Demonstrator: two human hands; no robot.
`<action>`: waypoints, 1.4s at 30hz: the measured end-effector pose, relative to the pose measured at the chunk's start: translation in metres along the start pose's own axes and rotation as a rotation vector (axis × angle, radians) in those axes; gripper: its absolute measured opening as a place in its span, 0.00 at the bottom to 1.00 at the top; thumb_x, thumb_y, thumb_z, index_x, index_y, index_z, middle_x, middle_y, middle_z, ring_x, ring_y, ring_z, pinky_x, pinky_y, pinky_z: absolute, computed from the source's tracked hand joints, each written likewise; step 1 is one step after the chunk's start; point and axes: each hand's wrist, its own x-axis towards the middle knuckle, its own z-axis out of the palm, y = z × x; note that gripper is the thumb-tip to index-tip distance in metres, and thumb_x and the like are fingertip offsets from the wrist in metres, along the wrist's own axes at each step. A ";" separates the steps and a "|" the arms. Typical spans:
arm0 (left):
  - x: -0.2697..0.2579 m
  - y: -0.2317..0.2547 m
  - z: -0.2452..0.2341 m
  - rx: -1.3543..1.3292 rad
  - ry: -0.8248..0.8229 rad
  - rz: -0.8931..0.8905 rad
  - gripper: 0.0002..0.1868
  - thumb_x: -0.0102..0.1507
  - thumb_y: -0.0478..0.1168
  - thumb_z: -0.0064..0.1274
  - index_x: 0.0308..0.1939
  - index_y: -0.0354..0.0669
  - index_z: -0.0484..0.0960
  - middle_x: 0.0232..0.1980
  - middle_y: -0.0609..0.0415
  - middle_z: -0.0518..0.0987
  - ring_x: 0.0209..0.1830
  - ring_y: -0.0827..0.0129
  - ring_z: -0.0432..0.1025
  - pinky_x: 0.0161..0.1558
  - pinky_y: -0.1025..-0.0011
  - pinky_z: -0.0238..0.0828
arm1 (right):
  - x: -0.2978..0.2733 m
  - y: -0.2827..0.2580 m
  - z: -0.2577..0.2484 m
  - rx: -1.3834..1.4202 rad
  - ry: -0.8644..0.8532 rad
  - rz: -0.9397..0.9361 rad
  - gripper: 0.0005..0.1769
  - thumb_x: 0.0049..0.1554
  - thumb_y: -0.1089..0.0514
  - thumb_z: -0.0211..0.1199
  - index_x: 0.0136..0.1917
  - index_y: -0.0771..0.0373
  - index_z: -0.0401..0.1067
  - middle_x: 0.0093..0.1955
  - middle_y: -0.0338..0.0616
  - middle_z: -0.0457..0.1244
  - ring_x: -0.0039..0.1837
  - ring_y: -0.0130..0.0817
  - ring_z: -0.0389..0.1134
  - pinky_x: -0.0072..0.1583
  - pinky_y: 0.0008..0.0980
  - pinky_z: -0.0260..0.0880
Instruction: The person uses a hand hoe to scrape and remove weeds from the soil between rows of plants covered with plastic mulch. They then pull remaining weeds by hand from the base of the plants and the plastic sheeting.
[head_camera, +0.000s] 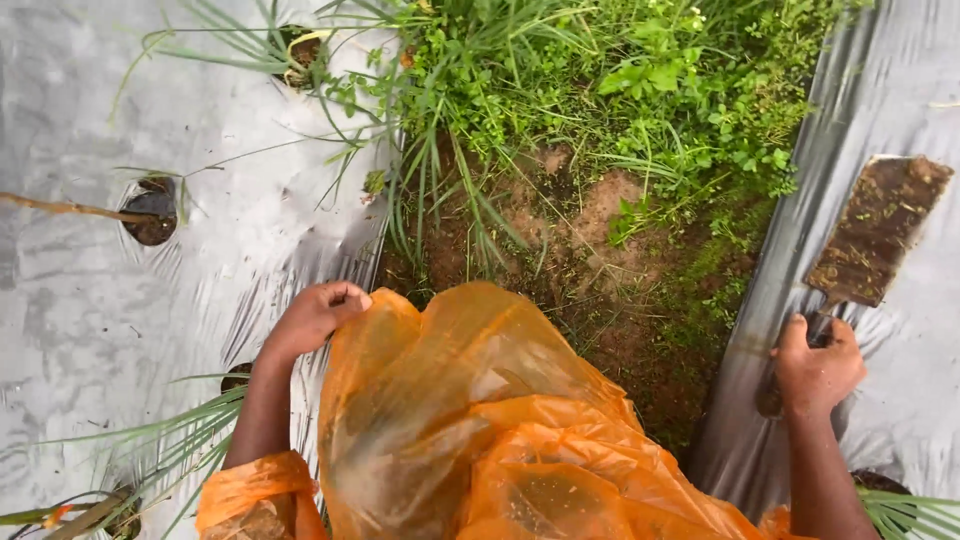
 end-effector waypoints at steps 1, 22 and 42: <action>-0.003 -0.001 0.001 -0.007 0.004 -0.001 0.21 0.61 0.60 0.56 0.37 0.48 0.88 0.41 0.57 0.88 0.39 0.66 0.79 0.46 0.64 0.71 | -0.001 -0.001 -0.003 0.000 -0.001 -0.009 0.22 0.77 0.52 0.61 0.41 0.59 0.64 0.33 0.37 0.64 0.36 0.35 0.64 0.39 0.43 0.63; 0.209 0.022 -0.070 0.490 1.085 0.910 0.24 0.69 0.33 0.64 0.67 0.27 0.78 0.62 0.32 0.73 0.57 0.36 0.67 0.54 0.42 0.67 | -0.008 0.019 0.014 -0.110 0.056 0.211 0.34 0.66 0.38 0.68 0.67 0.71 0.78 0.38 0.46 0.71 0.50 0.43 0.74 0.53 0.43 0.73; 0.241 0.069 -0.082 1.068 0.159 -0.215 0.52 0.63 0.74 0.41 0.82 0.48 0.57 0.75 0.50 0.73 0.74 0.46 0.69 0.71 0.51 0.62 | 0.016 -0.055 -0.011 0.153 -0.258 0.263 0.35 0.58 0.37 0.62 0.66 0.65 0.74 0.58 0.54 0.71 0.55 0.55 0.73 0.56 0.52 0.73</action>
